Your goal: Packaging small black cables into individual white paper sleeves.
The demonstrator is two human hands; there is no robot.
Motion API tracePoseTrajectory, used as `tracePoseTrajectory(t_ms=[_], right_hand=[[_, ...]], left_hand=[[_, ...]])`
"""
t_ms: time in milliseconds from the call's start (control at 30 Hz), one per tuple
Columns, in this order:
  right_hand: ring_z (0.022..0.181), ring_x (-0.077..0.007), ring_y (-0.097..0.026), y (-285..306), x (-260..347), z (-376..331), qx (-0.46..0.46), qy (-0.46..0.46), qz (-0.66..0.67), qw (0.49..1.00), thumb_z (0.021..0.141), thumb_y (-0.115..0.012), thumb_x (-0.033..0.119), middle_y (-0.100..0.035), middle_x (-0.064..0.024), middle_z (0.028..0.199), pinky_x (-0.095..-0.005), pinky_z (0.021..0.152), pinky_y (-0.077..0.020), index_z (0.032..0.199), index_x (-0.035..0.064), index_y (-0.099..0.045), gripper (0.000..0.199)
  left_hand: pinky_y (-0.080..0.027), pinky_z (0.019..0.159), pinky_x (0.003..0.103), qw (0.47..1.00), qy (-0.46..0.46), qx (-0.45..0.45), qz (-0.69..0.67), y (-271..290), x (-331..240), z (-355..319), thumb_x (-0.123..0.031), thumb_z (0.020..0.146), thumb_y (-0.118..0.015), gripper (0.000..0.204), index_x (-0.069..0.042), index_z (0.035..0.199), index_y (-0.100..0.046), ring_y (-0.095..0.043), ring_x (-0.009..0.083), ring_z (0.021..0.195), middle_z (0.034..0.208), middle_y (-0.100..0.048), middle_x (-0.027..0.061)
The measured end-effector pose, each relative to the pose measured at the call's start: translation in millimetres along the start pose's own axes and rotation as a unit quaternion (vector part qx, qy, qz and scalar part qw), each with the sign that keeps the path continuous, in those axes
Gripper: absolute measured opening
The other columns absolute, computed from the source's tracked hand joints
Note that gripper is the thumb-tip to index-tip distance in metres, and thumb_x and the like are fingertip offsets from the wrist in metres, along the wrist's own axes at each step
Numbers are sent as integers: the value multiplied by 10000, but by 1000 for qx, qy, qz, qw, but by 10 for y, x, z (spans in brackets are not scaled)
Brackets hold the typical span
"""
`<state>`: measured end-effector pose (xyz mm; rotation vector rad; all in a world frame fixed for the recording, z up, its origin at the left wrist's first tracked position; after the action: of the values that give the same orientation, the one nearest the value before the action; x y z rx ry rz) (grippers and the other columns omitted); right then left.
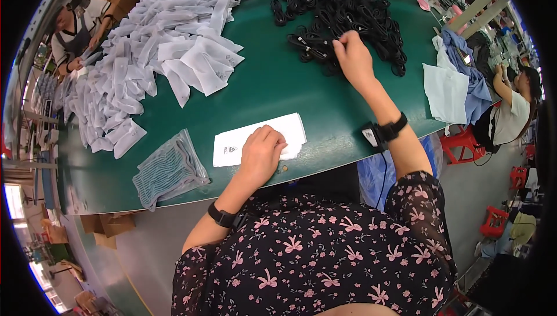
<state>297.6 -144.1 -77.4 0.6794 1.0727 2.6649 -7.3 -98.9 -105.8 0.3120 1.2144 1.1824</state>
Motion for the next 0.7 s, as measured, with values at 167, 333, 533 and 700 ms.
tracePoseTrajectory(t_ms=[167, 333, 533, 700], right_hand=[[614, -56, -495, 440, 286, -551, 148, -237, 436, 856, 1025, -501, 226, -641, -47, 791, -214, 560, -412, 965, 64, -492, 173], [609, -48, -491, 661, 675, -1165, 269, -290, 514, 761, 1044, -456, 260, -655, -52, 819, -192, 535, -383, 991, 63, -483, 206], [586, -55, -486, 603, 754, -1434, 340, -313, 488, 740, 1037, -475, 283, -656, -65, 799, -191, 520, -378, 993, 61, -499, 228], [509, -81, -467, 571, 763, -1506, 422, -429, 473, 643, 1025, -491, 318, -641, -78, 729, -209, 454, -354, 952, 52, -528, 278]], left_hand=[[-483, 646, 331, 986, 122, -5, -113, 60, 68, -48, -32, 838, -690, 113, -7, 901, -600, -589, 227, 708, 819, -606, 92], [-458, 661, 251, 948, 232, 2, -216, 65, 149, -65, -12, 900, -645, 63, 12, 921, -591, -537, 92, 702, 848, -625, 34], [-460, 685, 242, 948, 207, -47, -238, 83, 107, -33, -7, 906, -635, 55, 10, 919, -585, -547, 88, 733, 900, -649, 47], [-476, 708, 275, 977, 85, -42, -189, 187, -16, 27, 16, 880, -634, 60, -2, 910, -585, -584, 149, 771, 932, -660, 76]])
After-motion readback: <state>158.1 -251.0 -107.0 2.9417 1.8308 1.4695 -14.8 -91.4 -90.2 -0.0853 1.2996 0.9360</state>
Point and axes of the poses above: each hand's wrist, its own z-axis towards the middle knuckle, its own y-axis out of the back of the hand, x = y × z, the point moved 3 cm from there along z, towards the middle knuckle
